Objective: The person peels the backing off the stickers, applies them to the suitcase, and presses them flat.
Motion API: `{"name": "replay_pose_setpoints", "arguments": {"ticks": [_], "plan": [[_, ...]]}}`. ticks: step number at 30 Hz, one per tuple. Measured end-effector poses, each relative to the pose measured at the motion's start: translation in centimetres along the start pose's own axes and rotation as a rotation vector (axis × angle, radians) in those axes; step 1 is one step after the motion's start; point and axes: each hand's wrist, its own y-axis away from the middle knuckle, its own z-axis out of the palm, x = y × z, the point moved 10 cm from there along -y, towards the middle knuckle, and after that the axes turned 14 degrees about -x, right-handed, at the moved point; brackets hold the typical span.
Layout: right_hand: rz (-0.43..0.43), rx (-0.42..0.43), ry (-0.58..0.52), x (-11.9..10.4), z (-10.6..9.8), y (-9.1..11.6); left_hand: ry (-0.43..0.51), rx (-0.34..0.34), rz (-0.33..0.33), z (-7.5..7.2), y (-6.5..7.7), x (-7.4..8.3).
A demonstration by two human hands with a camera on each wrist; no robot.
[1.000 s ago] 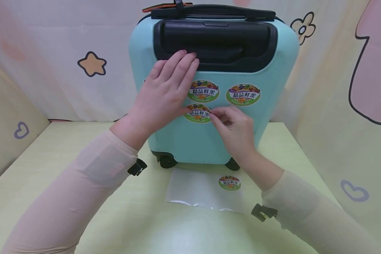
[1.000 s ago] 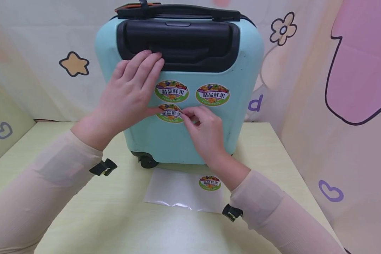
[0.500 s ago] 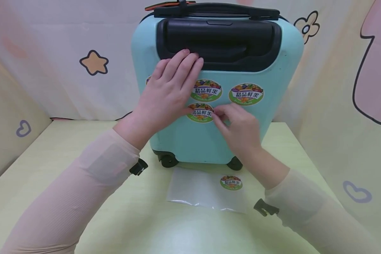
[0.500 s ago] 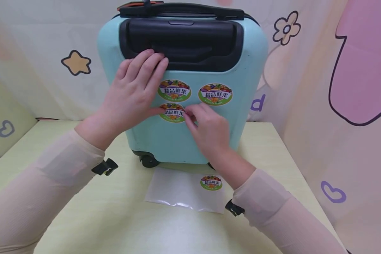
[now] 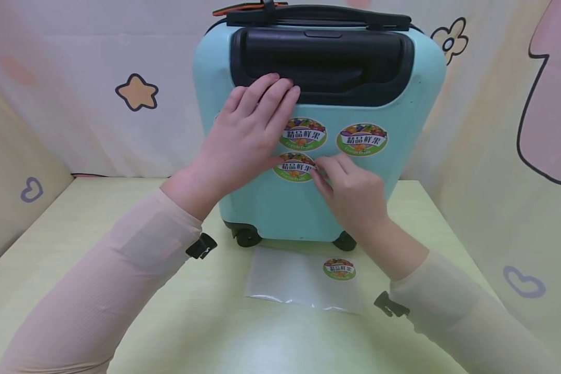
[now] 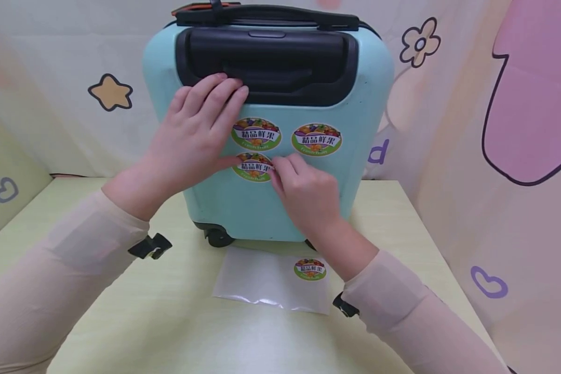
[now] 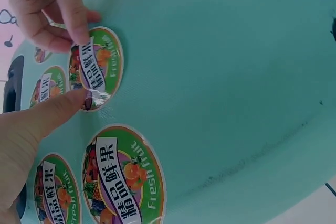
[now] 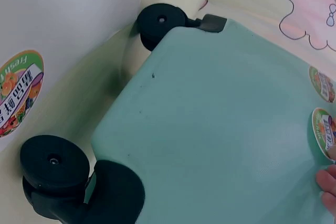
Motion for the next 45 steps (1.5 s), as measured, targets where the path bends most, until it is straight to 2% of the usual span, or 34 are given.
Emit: {"name": "replay_pose_setpoints", "arguments": {"ticks": [3, 6, 10, 12, 15, 20, 24, 27, 34, 40, 45], "plan": [[-0.039, 0.046, 0.032, -0.4, -0.3, 0.3, 0.017, 0.009, -0.008, -0.2, -0.1, -0.1], [-0.151, 0.08, 0.077, -1.9, 0.1, 0.8, 0.031, 0.017, -0.016, -0.4, -0.1, -0.1], [-0.294, -0.007, 0.253, -4.7, 3.0, 1.7, 0.047, 0.028, -0.029, -0.5, -0.1, -0.2], [-0.315, -0.071, 0.317, -5.3, 4.6, 2.1, 0.056, 0.025, -0.032, -0.4, -0.2, -0.1], [-0.31, -0.117, 0.342, -5.4, 5.9, 2.5, 0.07, 0.016, -0.028, -0.2, -0.3, 0.2], [-0.287, -0.177, 0.337, -5.3, 6.9, 2.2, 0.093, 0.015, -0.033, -0.1, -0.4, 0.3], [-0.215, -0.295, 0.37, -4.4, 7.8, 1.6, 0.104, 0.028, -0.027, -0.3, -0.4, 0.4], [-0.183, -0.347, 0.396, -3.9, 8.1, 1.4, 0.097, 0.043, -0.019, -0.5, -0.4, 0.4], [-0.133, -0.305, 0.357, -3.1, 7.1, 1.3, 0.058, 0.091, -0.01, -1.3, -0.4, 0.3], [-0.133, -0.263, 0.326, -2.7, 6.5, 1.7, 0.083, 0.034, -0.013, -0.8, -0.5, 0.2], [-0.133, -0.275, 0.329, -2.1, 6.5, 1.8, 0.067, 0.013, -0.028, -0.6, -0.5, 0.1]]}}
